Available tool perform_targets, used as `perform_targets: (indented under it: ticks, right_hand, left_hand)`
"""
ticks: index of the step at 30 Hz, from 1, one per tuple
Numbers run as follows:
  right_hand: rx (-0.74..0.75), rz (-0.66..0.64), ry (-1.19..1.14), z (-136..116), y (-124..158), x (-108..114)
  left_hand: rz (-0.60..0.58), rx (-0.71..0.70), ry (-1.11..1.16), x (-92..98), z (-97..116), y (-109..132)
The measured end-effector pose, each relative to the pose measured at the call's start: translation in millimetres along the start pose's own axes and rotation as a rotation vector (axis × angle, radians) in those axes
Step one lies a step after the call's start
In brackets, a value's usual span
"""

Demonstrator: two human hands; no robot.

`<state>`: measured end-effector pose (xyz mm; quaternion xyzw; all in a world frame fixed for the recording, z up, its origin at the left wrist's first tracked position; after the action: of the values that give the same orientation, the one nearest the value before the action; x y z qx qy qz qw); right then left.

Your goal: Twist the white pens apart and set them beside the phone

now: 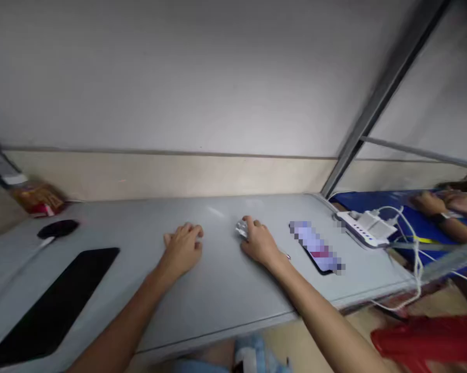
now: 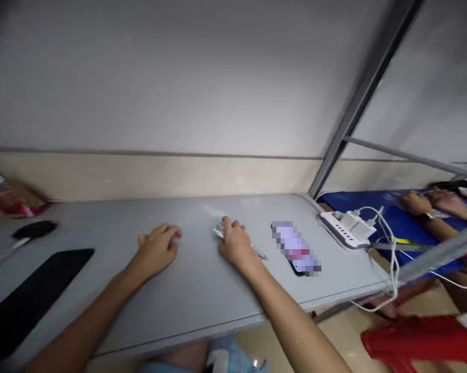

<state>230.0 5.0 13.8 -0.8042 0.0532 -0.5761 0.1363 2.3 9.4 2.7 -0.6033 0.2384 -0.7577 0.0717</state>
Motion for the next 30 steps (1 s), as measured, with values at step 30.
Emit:
perform_targets:
  ticks: [30]
  right_hand:
    - [-0.112, 0.186, -1.550, -19, -42, 19]
  left_hand:
    - [0.098, -0.170, 0.318, 13.7, 26, 0]
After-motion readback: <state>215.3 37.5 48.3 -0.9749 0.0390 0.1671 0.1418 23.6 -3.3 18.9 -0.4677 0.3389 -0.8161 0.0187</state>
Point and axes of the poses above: each hand's wrist, its own y-axis away from the middle knuckle, its own x-axis out of the back of the hand, z = x × y, the point moved 1 cm from there along -y, towards the middle knuckle, and after that the axes turned 11 degrees about z, right-handed, at the moved point
